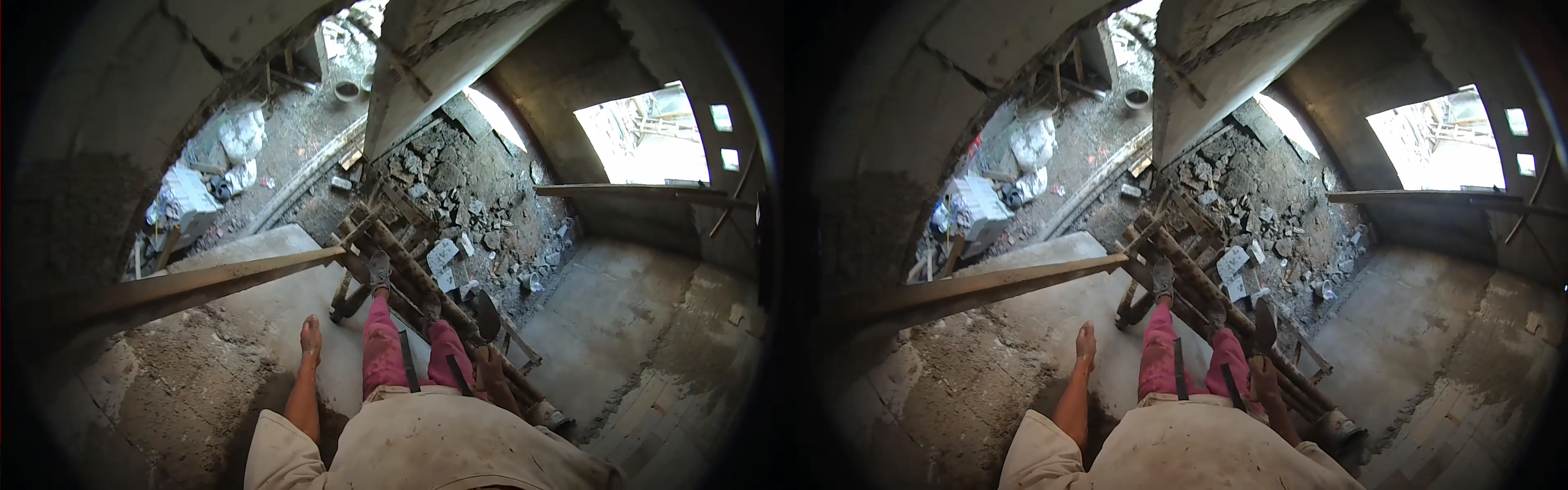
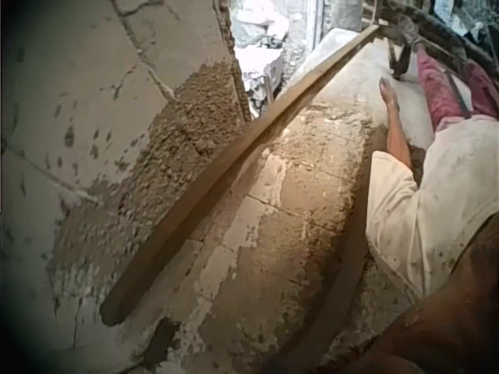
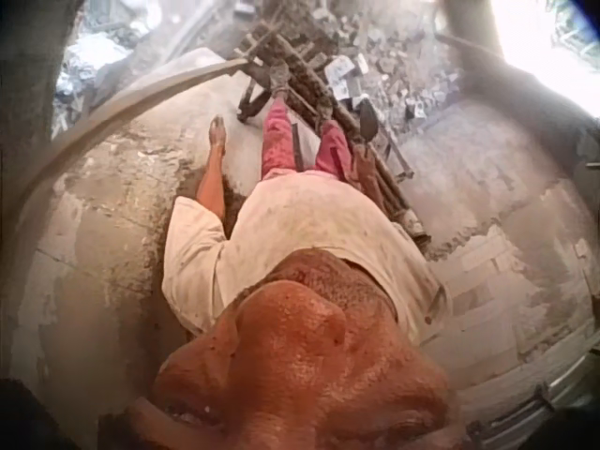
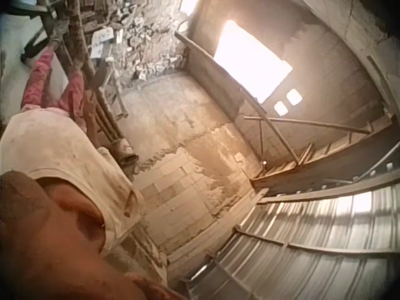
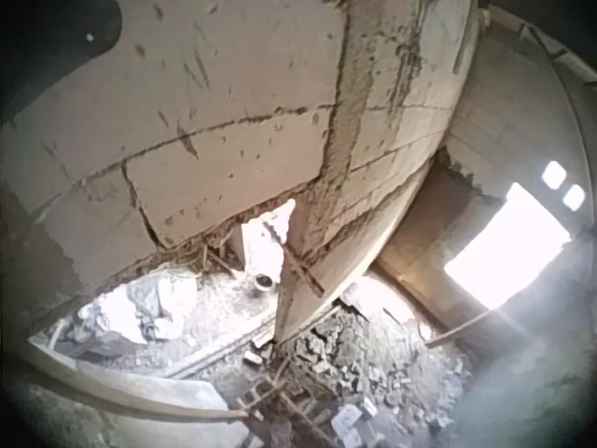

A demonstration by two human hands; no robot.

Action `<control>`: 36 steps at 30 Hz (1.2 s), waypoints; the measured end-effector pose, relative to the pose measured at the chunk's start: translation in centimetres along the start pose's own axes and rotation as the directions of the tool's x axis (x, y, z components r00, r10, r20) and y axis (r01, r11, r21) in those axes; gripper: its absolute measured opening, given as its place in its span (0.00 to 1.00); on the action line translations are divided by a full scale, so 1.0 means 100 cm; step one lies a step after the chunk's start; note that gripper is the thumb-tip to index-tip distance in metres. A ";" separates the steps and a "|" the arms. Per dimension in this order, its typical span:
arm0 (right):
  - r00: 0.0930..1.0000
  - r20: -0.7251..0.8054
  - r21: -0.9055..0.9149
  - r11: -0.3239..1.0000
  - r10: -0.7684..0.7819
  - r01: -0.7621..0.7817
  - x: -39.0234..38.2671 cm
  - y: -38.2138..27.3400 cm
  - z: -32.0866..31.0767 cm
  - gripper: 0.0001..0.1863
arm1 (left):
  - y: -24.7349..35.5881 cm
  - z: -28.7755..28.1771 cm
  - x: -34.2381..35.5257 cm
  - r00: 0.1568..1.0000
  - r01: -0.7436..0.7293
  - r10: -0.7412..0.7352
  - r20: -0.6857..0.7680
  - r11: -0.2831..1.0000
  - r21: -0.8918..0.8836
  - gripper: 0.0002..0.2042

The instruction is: The person applies wet plaster mix to a concrete block wall using a trowel while standing on scaffolding. The person scoops the mix from a small container, flings it onto the wall surface, and subsequently uses a long wooden board to level and smooth the applied layer.

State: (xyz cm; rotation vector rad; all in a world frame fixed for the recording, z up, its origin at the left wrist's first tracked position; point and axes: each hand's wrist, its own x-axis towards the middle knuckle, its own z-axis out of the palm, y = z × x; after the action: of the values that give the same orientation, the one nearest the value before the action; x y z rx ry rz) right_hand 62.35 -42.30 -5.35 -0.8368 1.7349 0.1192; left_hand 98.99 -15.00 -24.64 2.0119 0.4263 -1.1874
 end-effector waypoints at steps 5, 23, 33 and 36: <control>0.995 -0.013 0.135 0.986 -0.098 0.099 -0.012 0.018 -0.014 0.16 | 0.079 0.053 -0.017 0.990 -0.110 0.101 0.094 0.989 0.099 0.29; 0.889 -0.340 0.743 0.667 0.306 0.055 -0.017 0.293 -0.139 0.19 | 0.064 0.188 -0.133 0.937 -0.226 0.096 0.336 0.899 0.375 0.36; 0.753 -0.284 0.955 0.243 0.594 0.169 -0.030 0.371 -0.109 0.20 | 0.121 0.236 -0.105 0.800 -0.491 0.160 0.578 0.729 0.478 0.40; 0.746 -0.246 0.969 0.150 0.619 0.195 -0.029 0.360 -0.074 0.20 | 0.159 0.275 -0.148 0.836 -0.467 0.057 0.546 0.598 0.651 0.38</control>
State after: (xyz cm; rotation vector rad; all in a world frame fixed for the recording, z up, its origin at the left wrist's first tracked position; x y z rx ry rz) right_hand 35.60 -17.85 -12.12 0.5476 1.9936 -1.1791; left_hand 84.45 -44.76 -13.07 2.2038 -0.7758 -1.7808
